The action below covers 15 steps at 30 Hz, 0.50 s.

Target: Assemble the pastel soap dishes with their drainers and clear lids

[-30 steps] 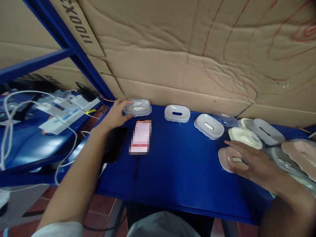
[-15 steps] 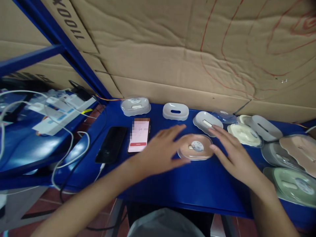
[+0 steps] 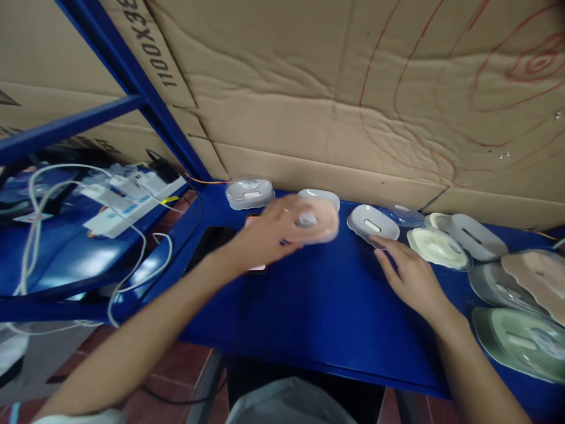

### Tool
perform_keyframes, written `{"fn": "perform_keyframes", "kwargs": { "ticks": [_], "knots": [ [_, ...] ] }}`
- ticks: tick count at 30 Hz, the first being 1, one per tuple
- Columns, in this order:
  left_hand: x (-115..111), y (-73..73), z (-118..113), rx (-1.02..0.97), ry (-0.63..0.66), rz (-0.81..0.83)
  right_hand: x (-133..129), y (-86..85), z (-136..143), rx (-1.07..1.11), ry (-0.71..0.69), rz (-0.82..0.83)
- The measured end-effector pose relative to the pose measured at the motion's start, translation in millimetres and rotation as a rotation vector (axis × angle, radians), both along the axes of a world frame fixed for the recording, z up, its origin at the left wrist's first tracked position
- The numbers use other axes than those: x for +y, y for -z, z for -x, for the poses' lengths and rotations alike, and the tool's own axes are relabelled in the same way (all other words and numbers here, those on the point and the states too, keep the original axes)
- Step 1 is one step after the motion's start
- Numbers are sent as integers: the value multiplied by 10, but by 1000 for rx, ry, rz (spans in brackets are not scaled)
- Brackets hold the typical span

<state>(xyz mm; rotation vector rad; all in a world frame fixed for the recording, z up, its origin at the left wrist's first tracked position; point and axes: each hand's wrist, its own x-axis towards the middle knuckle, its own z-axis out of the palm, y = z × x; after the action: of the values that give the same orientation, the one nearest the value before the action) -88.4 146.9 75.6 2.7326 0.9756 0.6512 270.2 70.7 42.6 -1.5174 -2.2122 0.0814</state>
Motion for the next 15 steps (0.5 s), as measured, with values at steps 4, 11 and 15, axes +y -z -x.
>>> {"fn": "perform_keyframes", "kwargs": {
  "ticks": [4, 11, 15],
  "knots": [
    [465, -187, 816, -42, -298, 20, 66, 100, 184, -56, -106, -53],
    [958, -15, 1433, -72, -419, 129, 336, 109, 714, -260, -174, -90],
    [991, 94, 1450, -20, -401, 88, 179, -234, 567, -249, -128, -98]
  ]
}}
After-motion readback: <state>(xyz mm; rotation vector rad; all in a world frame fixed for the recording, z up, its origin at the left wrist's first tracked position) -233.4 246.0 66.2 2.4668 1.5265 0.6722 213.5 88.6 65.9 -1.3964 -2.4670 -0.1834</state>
